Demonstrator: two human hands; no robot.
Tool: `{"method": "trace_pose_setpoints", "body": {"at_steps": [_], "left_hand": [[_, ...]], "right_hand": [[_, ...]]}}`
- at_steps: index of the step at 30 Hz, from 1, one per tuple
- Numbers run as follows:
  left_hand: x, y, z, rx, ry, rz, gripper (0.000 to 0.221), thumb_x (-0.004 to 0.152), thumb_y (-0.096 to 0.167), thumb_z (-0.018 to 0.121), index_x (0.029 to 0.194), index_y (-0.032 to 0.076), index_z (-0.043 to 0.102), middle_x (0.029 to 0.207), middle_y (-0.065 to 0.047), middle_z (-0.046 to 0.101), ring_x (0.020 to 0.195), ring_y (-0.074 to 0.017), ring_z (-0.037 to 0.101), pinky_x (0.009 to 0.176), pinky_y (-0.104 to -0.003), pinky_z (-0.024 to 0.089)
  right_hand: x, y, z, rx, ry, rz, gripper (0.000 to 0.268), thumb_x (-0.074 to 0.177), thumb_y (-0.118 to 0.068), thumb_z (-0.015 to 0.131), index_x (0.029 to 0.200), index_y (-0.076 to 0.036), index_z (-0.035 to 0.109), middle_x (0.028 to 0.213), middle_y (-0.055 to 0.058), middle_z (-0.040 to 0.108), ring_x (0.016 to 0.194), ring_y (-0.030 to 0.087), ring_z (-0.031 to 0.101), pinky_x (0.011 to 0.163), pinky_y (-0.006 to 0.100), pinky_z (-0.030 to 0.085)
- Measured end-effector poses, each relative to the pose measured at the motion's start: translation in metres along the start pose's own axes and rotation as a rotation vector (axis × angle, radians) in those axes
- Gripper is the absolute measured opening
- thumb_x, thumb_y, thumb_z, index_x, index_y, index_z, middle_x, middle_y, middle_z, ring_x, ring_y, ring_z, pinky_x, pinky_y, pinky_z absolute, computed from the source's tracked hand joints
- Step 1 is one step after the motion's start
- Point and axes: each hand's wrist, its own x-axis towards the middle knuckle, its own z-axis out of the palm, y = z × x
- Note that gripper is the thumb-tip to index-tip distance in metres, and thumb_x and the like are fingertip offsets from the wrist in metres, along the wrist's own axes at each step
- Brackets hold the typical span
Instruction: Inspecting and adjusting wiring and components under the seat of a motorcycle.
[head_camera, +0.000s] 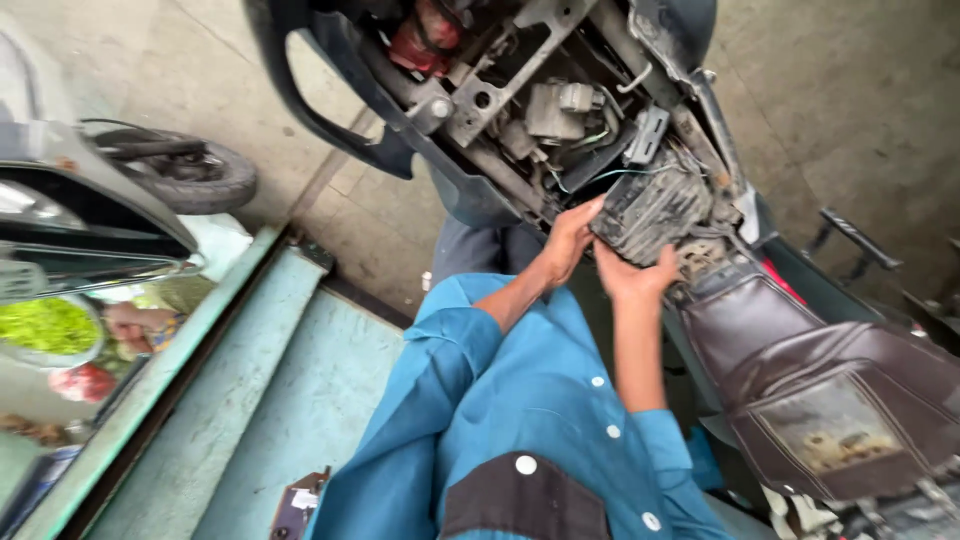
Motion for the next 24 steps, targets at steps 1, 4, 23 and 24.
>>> {"method": "trace_pose_setpoints", "body": {"at_steps": [1, 4, 23, 24], "left_hand": [[-0.001, 0.004, -0.004, 0.006, 0.007, 0.0, 0.056, 0.106, 0.036, 0.058, 0.149, 0.0, 0.054, 0.14, -0.009, 0.063, 0.129, -0.0213, 0.059, 0.114, -0.038, 0.042], [0.005, 0.001, -0.002, 0.016, 0.0, -0.026, 0.054, 0.107, 0.036, 0.054, 0.148, 0.0, 0.055, 0.141, -0.008, 0.063, 0.13, -0.0192, 0.058, 0.115, -0.037, 0.04], [0.025, 0.014, 0.005, 1.583, 0.075, 0.084, 0.053, 0.084, 0.013, 0.063, 0.131, -0.009, 0.051, 0.128, -0.034, 0.06, 0.119, -0.0508, 0.06, 0.103, -0.051, 0.047], [0.028, 0.014, 0.006, 1.589, 0.074, 0.088, 0.053, 0.084, 0.013, 0.063, 0.131, -0.009, 0.051, 0.128, -0.034, 0.06, 0.119, -0.0508, 0.06, 0.103, -0.051, 0.047]], "right_hand": [[-0.005, -0.002, 0.017, -0.072, 0.015, 0.055, 0.071, 0.091, -0.053, 0.045, 0.141, -0.005, 0.057, 0.145, 0.022, 0.056, 0.131, 0.043, 0.054, 0.109, 0.062, 0.04], [0.003, -0.009, 0.023, -0.128, 0.002, 0.133, 0.07, 0.089, -0.058, 0.042, 0.135, -0.009, 0.063, 0.141, 0.018, 0.061, 0.129, 0.041, 0.055, 0.105, 0.063, 0.039], [0.024, -0.012, -0.017, -0.125, 0.094, 0.104, 0.06, 0.092, -0.046, 0.067, 0.133, -0.003, 0.063, 0.137, 0.02, 0.062, 0.127, 0.037, 0.056, 0.113, 0.054, 0.042], [0.027, -0.013, -0.021, -0.121, 0.088, 0.105, 0.06, 0.092, -0.046, 0.067, 0.133, -0.003, 0.063, 0.137, 0.02, 0.062, 0.127, 0.037, 0.056, 0.113, 0.054, 0.042]]}}
